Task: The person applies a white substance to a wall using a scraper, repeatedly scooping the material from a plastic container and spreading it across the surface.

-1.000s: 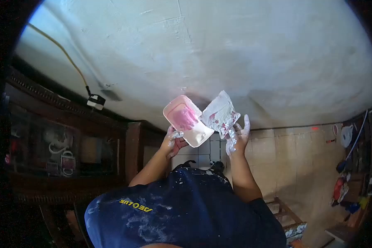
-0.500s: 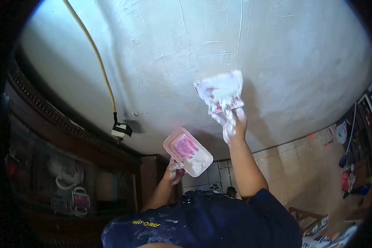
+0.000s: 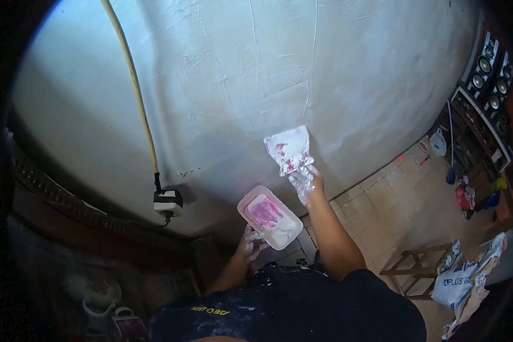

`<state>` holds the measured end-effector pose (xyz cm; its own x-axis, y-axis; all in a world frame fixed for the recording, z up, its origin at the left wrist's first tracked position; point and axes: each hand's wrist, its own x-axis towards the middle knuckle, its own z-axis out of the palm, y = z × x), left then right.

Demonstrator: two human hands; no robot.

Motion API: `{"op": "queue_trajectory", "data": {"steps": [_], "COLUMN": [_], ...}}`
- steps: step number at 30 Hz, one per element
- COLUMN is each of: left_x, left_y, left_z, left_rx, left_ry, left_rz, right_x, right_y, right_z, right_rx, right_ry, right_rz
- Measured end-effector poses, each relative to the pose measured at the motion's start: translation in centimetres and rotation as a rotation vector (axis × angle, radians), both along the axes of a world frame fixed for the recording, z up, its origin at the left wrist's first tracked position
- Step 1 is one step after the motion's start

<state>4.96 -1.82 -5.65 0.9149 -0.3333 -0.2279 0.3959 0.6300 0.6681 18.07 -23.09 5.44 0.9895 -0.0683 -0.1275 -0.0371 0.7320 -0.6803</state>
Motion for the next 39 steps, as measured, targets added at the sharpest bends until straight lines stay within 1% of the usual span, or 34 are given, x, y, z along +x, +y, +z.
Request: {"op": "queue_trajectory", "data": {"steps": [1, 2, 3, 4, 6, 7, 9, 10, 12, 15, 17, 18, 19, 21, 22, 23, 24, 25, 26, 27, 28, 29, 30, 32, 33, 35, 36, 38, 39], "left_x": [-0.3, -0.3, 0.0, 0.1, 0.2, 0.1, -0.3, 0.1, 0.2, 0.1, 0.2, 0.1, 0.0, 0.2, 0.3, 0.3, 0.2, 0.0, -0.2, -0.2, 0.2, 0.4, 0.1, -0.2, -0.4, -0.3, -0.1, -0.5, -0.7], "left_y": [0.3, 0.6, 0.8, 0.9, 1.1, 1.1, 1.0, 1.0, 1.1, 1.6, 1.8, 1.8, 1.6, 1.7, 1.8, 1.8, 1.7, 1.7, 1.7, 1.8, 1.8, 1.8, 1.9, 2.0, 2.2, 2.4, 2.3, 2.3, 2.3], "left_z": [0.0, -0.2, -0.7, -0.8, 0.0, 0.4, 0.3, 0.0, -0.8, -1.7, -1.5, -1.1, -0.7, -1.2, -1.3, -0.8, 0.0, 0.4, 0.0, -0.6, -0.8, -0.6, -0.4, 0.1, 0.0, 0.1, 0.4, 0.7, 0.7], "left_rx": [-0.006, -0.008, -0.011, -0.012, 0.009, 0.028, 0.008, -0.012, -0.028, -0.050, -0.057, -0.043, -0.028, -0.026, -0.023, -0.019, -0.013, -0.007, -0.002, -0.039, -0.081, -0.086, -0.099, -0.092, -0.093, -0.072, -0.076, -0.085, -0.087], "left_ry": [0.020, 0.026, 0.010, -0.004, -0.009, -0.022, -0.027, -0.040, -0.036, -0.021, -0.013, -0.012, -0.007, -0.018, -0.034, -0.029, -0.029, -0.030, -0.027, -0.047, -0.074, -0.077, -0.046, -0.029, -0.024, -0.035, -0.038, -0.026, -0.019], "left_rz": [-0.005, -0.016, -0.028, -0.036, -0.033, -0.020, -0.020, -0.016, -0.008, -0.014, -0.031, -0.025, -0.021, -0.035, -0.042, -0.044, -0.031, -0.018, -0.021, -0.020, -0.017, -0.017, -0.009, -0.013, -0.013, 0.013, 0.018, 0.024, 0.025], "right_x": [-0.5, -0.2, 1.1, 2.7, 3.6, 5.1, 7.7, 6.3, 4.0, 0.7, 0.0, 0.4, 0.6, 0.7, 1.4, 2.5, 3.8, 4.9, 5.4, 5.8, 5.7, 4.9, 3.3, 0.9, -0.2, -0.9, -1.0, -1.0, -0.2], "right_y": [-0.1, -0.1, -1.7, -1.7, -0.7, -0.5, -0.1, 0.6, 1.4, 0.2, -1.5, -1.5, -1.4, -1.2, -0.8, -0.3, 0.5, 1.4, 1.8, 2.0, 2.2, 2.2, 2.3, 0.9, 0.3, -0.6, -0.8, 0.4, 0.3], "right_z": [1.9, 4.0, 4.6, 6.9, 11.9, 11.0, 8.1, 7.2, 3.6, -2.4, -4.3, -2.5, 1.0, 8.4, 11.3, 13.1, 13.5, 13.6, 13.3, 11.1, 8.4, 5.5, 3.3, -2.1, -3.6, -4.7, -3.1, 6.4, 8.8], "right_rx": [0.017, 0.021, 0.030, 0.025, 0.146, 0.145, -0.015, -0.028, -0.160, -0.155, 0.013, 0.035, 0.057, 0.033, 0.004, -0.024, -0.019, -0.082, -0.146, -0.153, -0.107, -0.192, -0.211, -0.235, -0.236, 0.010, -0.071, 0.079, -0.066], "right_ry": [-0.086, -0.173, -0.318, -0.386, -0.295, -0.292, -0.106, -0.096, 0.120, 0.101, 0.064, -0.089, -0.239, -0.260, -0.316, -0.372, -0.367, -0.262, -0.156, -0.113, -0.131, -0.103, 0.111, 0.117, 0.122, 0.044, -0.057, -0.405, -0.339], "right_rz": [0.023, -0.042, 0.019, -0.012, -0.038, -0.042, -0.106, -0.184, -0.198, -0.163, -0.064, -0.056, -0.049, -0.026, -0.035, -0.043, -0.046, -0.097, -0.147, -0.190, -0.192, -0.229, -0.217, -0.147, -0.146, -0.041, -0.027, 0.038, -0.079]}}
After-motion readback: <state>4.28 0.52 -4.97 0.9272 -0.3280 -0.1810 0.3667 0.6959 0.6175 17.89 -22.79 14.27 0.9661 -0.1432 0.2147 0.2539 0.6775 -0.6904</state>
